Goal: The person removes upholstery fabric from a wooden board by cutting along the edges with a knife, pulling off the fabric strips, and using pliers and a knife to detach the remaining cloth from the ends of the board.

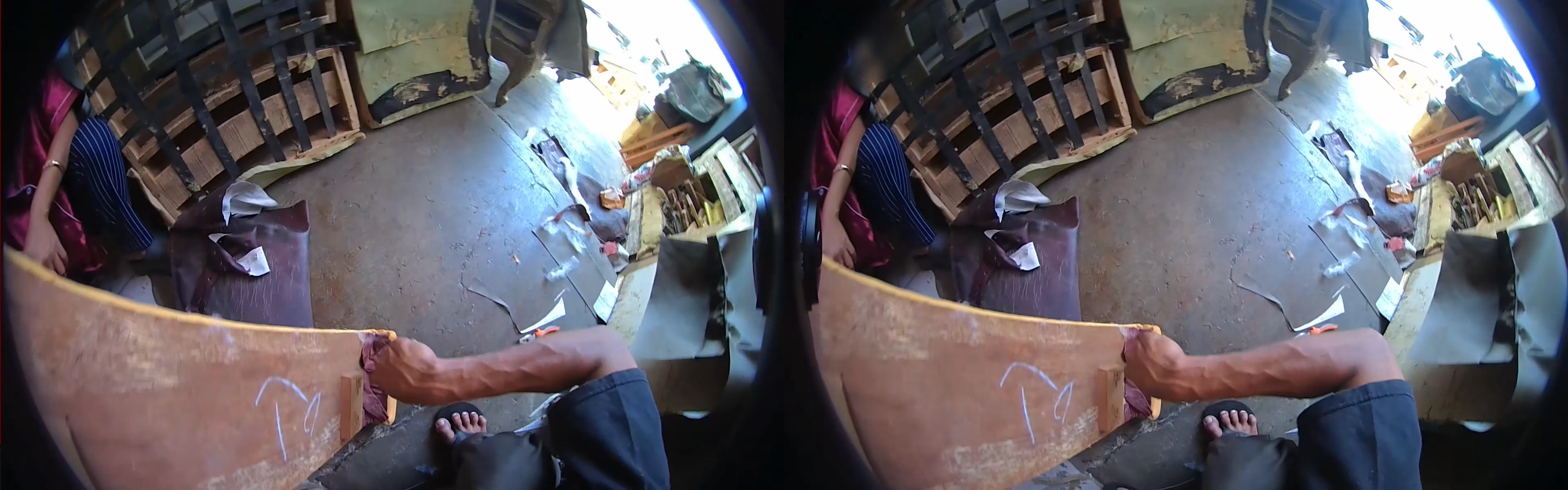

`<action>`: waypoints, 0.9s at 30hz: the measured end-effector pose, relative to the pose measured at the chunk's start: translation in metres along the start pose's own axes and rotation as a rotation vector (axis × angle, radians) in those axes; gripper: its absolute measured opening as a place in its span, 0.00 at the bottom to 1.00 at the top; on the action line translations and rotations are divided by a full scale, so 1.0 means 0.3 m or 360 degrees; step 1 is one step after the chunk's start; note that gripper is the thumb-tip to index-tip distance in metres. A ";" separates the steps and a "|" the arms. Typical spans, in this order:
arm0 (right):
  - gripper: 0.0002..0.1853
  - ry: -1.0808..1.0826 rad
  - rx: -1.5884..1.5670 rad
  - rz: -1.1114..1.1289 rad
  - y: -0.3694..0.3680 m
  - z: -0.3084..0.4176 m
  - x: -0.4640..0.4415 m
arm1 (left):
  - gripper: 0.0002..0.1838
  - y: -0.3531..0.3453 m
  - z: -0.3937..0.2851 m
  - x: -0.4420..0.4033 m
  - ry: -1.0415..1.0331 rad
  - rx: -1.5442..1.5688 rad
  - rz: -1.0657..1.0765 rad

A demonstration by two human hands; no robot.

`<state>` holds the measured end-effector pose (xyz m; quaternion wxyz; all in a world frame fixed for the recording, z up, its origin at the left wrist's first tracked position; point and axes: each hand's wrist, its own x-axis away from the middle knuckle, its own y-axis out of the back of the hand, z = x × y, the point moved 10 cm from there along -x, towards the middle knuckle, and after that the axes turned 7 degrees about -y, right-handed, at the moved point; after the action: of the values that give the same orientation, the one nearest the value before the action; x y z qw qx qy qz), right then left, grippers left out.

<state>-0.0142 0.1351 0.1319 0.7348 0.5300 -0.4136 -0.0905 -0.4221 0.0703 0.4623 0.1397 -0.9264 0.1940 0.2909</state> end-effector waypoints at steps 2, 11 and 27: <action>0.10 -0.0030 -0.0243 0.0034 -0.049 0.000 0.015 | 0.28 -0.008 0.005 0.010 -0.0026 -0.0097 -0.0020; 0.25 -0.0367 -0.0583 -0.0023 -0.207 0.007 0.111 | 0.27 -0.099 -0.008 -0.005 -0.0092 -0.0157 -0.0036; 0.26 -0.0378 -0.0302 -0.0357 -0.154 -0.102 0.248 | 0.30 -0.117 -0.155 0.072 -0.0097 0.0290 0.0104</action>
<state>0.0692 0.0946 0.1275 0.7128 0.4867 -0.4254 -0.2722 -0.3678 0.0780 0.4913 0.2195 -0.8938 0.2455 0.3045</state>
